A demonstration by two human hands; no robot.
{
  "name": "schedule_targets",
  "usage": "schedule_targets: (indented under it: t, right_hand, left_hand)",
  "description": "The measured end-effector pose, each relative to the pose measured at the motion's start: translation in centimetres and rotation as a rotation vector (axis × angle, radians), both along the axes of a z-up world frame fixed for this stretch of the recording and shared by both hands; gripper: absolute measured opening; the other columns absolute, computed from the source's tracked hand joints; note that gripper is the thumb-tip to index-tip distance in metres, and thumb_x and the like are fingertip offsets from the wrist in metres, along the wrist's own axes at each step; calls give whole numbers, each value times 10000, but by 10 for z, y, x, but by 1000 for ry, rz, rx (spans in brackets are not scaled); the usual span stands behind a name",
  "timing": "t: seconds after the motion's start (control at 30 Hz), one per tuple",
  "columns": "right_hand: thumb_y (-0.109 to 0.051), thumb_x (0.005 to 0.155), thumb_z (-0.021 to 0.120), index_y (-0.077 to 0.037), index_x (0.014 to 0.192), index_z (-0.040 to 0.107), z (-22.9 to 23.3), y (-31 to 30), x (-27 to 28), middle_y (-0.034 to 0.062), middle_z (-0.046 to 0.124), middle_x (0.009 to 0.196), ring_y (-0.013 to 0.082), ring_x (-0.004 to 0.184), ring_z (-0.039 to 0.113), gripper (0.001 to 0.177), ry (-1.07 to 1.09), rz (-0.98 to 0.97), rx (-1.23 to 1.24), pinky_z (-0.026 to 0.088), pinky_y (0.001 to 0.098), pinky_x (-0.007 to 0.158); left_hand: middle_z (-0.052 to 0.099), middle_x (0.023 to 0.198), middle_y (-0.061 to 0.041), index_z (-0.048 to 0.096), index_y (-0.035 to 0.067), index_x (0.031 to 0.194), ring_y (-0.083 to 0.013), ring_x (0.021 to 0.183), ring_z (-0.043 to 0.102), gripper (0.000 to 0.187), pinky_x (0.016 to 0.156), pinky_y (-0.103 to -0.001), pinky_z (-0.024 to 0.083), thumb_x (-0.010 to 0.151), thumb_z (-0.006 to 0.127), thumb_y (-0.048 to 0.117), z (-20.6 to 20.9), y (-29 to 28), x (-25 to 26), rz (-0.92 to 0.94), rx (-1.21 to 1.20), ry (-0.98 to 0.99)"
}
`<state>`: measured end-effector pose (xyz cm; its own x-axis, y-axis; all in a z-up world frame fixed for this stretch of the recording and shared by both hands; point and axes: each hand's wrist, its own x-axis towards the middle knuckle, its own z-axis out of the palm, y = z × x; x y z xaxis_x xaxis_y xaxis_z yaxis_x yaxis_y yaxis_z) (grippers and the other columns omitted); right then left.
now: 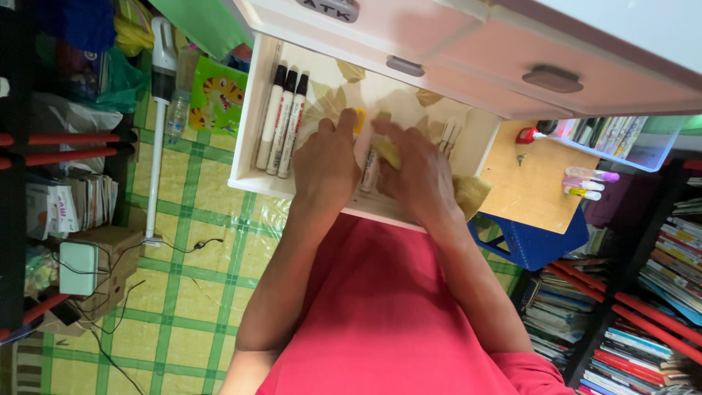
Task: The person opens a white drawer and wipes the interior with a yellow cloth. They then pick up several markers from a nearby container, wipe each one individually, and place them into the drawer. The person repeats this process with multiple markers, arranging them neatly inside the drawer.
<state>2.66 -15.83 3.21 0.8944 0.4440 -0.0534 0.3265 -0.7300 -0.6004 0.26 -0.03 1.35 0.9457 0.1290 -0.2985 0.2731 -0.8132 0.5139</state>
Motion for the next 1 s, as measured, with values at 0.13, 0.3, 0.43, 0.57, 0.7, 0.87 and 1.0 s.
schedule_targets:
  t: [0.13, 0.3, 0.43, 0.57, 0.7, 0.87, 1.0]
  right_hand:
    - [-186, 862, 728, -103, 1173, 730, -4, 7, -1, 174, 682, 948, 390, 900, 663, 322, 123, -1, -60, 511, 479, 786]
    - [-183, 850, 754, -52, 1106, 715, -6, 11, -1, 188, 705, 942, 405, 904, 666, 290, 55, 13, -55, 508, 490, 788]
    - [-185, 837, 761, -27, 1044, 697, -9, 12, 0, 208, 717, 896, 413, 859, 681, 269, 112, -41, -55, 520, 491, 764]
    - [-211, 805, 764, -21, 1063, 687, -12, 14, 2, 218, 721, 845, 407, 828, 702, 329, 206, -151, -118, 542, 472, 747]
    - [-246, 831, 764, -48, 1039, 711, -12, 13, 5, 194, 739, 825, 370, 821, 721, 292, 260, -225, -145, 542, 455, 767]
    - [-287, 884, 707, -55, 1064, 672, -6, 12, 2, 180, 736, 734, 341, 759, 738, 297, 358, -275, -127, 548, 442, 775]
    - [-315, 838, 815, 4, 1018, 637, -10, 18, -2, 219, 714, 822, 418, 780, 688, 407, 145, -210, -174, 511, 496, 722]
  left_hand:
    - [606, 1113, -173, 453, 170, 1406, -383, 1000, 652, 701, 744, -490, 548, 793, 785, 241, 6, 2, 2, -2, -20, 65]
    - [589, 1137, -201, 448, 100, 1402, -406, 1001, 635, 695, 720, -487, 545, 814, 783, 260, 1, 2, 1, 22, -1, 24]
    - [651, 1109, -173, 561, 28, 1172, -379, 1053, 651, 413, 787, -457, 562, 854, 737, 223, -11, 2, -1, 29, 66, 6]
    - [693, 1019, -185, 576, 18, 1093, -360, 993, 687, 271, 782, -475, 557, 901, 673, 182, -17, 3, 3, 32, 48, 80]
    - [707, 966, -181, 572, 17, 1109, -367, 912, 712, 257, 760, -497, 556, 921, 646, 175, -15, 7, 3, 24, 29, 146]
    - [705, 965, -192, 561, 1, 1135, -379, 864, 723, 282, 723, -487, 569, 913, 652, 148, -10, 6, 3, 17, 16, 86]
    - [697, 972, -196, 552, -10, 1133, -378, 857, 721, 387, 696, -478, 569, 838, 711, 182, -10, 7, 1, 21, -3, 67]
